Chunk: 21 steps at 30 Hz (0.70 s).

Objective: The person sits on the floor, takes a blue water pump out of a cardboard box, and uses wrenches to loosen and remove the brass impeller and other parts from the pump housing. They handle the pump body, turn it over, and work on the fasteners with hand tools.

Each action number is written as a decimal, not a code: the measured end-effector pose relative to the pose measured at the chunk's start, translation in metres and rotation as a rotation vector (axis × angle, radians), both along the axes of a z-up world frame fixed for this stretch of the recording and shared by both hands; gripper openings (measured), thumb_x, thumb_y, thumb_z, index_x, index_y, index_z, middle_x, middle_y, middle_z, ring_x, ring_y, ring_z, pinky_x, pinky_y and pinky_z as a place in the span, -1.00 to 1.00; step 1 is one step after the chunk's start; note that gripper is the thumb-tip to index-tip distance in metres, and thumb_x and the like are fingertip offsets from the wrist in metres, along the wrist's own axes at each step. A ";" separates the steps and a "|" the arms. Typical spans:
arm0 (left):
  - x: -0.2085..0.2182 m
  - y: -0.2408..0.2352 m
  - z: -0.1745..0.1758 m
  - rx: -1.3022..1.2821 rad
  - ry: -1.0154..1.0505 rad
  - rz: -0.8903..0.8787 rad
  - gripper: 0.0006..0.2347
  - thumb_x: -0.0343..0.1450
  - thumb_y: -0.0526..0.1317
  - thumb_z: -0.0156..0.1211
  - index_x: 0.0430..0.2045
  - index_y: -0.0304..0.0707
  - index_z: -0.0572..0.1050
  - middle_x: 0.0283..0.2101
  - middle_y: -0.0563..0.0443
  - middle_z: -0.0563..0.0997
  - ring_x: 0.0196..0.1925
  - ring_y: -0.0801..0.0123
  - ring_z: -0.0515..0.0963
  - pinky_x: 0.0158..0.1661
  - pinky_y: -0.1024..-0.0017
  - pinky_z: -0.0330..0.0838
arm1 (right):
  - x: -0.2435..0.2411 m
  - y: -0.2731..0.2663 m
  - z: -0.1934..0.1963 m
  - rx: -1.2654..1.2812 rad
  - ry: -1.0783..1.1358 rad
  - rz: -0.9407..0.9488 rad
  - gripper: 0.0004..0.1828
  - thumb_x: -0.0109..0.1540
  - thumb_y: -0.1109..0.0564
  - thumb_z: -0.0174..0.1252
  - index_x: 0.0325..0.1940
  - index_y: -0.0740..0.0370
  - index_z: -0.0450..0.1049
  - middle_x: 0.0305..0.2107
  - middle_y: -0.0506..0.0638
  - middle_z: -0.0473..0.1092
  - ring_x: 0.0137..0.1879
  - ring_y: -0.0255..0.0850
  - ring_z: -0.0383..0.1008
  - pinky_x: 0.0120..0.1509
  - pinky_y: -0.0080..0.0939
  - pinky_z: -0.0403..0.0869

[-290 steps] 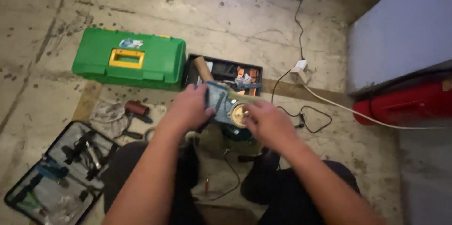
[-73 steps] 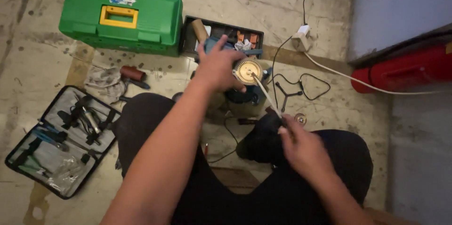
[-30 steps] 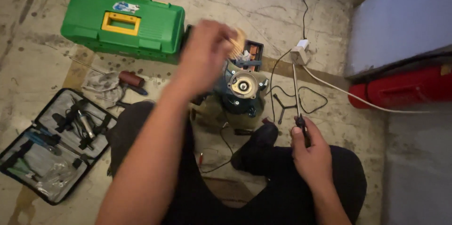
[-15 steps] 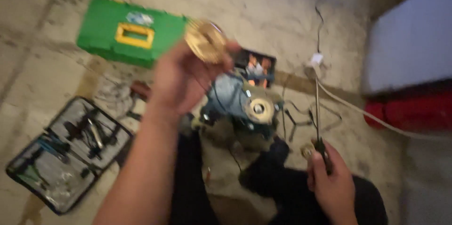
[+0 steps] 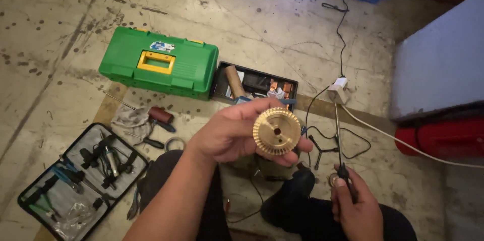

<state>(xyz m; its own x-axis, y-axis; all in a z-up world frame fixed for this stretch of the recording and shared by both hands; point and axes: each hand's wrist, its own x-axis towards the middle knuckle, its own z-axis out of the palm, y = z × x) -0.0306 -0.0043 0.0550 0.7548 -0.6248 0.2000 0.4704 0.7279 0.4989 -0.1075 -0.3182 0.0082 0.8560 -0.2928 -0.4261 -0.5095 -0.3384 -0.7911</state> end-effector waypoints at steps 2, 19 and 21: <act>-0.001 -0.001 0.002 -0.013 0.024 -0.016 -0.68 0.53 -0.35 0.03 0.17 -0.49 0.29 0.09 -0.80 0.48 0.01 -0.31 0.64 0.00 0.08 0.63 | 0.000 0.001 0.001 0.010 0.000 -0.008 -0.58 0.35 0.21 0.03 0.30 0.22 0.49 -0.62 0.18 0.36 -0.61 -0.10 0.21 -0.57 -0.16 0.21; 0.005 -0.003 0.003 0.033 -0.010 0.023 -0.67 0.50 -0.37 0.10 0.15 -0.47 0.28 0.06 -0.66 0.52 0.10 -0.31 0.60 0.03 0.05 0.63 | 0.001 -0.014 -0.012 0.029 0.021 0.022 -0.57 0.36 0.19 0.02 0.32 0.16 0.49 -0.55 0.14 0.36 -0.57 -0.13 0.24 -0.53 -0.16 0.25; 0.008 -0.006 0.001 0.138 0.069 0.187 -0.61 0.52 -0.29 0.04 0.25 -0.50 0.28 0.06 -0.64 0.54 0.06 -0.25 0.62 0.06 0.03 0.59 | -0.003 -0.028 -0.021 -0.014 -0.001 0.020 -0.53 0.38 0.19 0.01 0.39 0.23 0.37 -0.47 0.21 0.45 -0.55 -0.07 0.30 -0.51 -0.12 0.30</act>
